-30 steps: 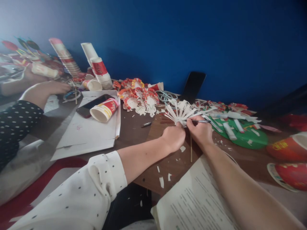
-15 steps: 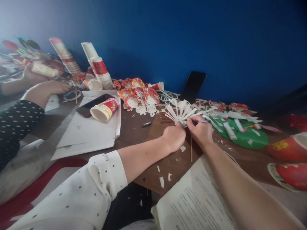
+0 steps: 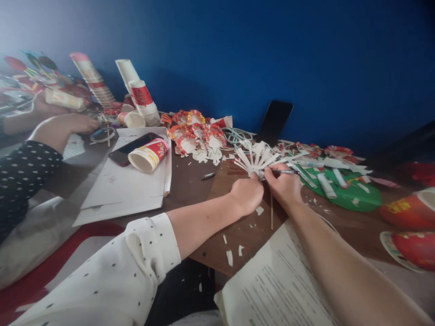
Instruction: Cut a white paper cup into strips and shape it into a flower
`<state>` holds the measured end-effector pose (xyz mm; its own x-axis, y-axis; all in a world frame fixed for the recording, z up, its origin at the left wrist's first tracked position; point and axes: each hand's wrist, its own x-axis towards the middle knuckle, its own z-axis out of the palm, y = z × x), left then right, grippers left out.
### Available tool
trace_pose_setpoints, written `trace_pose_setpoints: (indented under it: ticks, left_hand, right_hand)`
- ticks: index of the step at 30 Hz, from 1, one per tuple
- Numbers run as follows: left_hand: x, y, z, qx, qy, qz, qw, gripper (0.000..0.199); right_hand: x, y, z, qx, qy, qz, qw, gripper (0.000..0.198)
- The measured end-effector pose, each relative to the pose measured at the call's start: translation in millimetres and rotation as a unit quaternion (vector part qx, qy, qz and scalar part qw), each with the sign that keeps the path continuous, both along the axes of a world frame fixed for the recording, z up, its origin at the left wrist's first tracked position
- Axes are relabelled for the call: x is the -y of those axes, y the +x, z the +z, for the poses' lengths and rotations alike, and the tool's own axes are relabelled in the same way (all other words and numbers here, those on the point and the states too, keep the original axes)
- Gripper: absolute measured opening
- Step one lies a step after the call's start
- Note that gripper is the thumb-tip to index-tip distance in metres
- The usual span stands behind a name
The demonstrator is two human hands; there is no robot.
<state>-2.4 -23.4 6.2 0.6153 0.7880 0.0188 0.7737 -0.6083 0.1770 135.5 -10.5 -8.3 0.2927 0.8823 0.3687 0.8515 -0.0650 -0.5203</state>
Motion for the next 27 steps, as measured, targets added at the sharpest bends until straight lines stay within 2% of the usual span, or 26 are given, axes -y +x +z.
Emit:
trace_pose_setpoints:
  ticks: [9,12,16,20,22,24,27]
  left_hand:
    - [0,0,2.8,0.003,-0.005,0.003,1.0,0.038]
    - [1,0,2.2,-0.006,0.001,0.0,1.0,0.036]
    - [0,0,0.5,-0.023,0.006,-0.011,1.0,0.032]
    - [-1,-1,2.1,-0.036,-0.01,-0.019,0.999,0.028]
    - [-1,-2,3.5,-0.036,-0.016,-0.018,0.999,0.028]
    - [-1,-2,4.1,-0.035,-0.012,-0.015,0.999,0.031]
    - [0,-1,3.2,-0.034,-0.005,-0.014,0.999,0.033]
  right_hand:
    - [0,-1,0,-0.008,-0.002,-0.001,1.0,0.027]
    - [-2,2,-3,-0.024,0.07,0.018,0.997,0.027]
    - [-3,13,-2,-0.063,0.161,0.043,0.984,0.038]
    - [-4,29,0,0.019,0.201,0.012,0.979,0.044]
    - [-6,36,-1,0.013,0.184,-0.019,0.983,0.053]
    - [-9,40,-3,-0.033,0.123,-0.043,0.991,0.062]
    - [-12,42,-6,-0.062,0.037,-0.053,0.996,0.063]
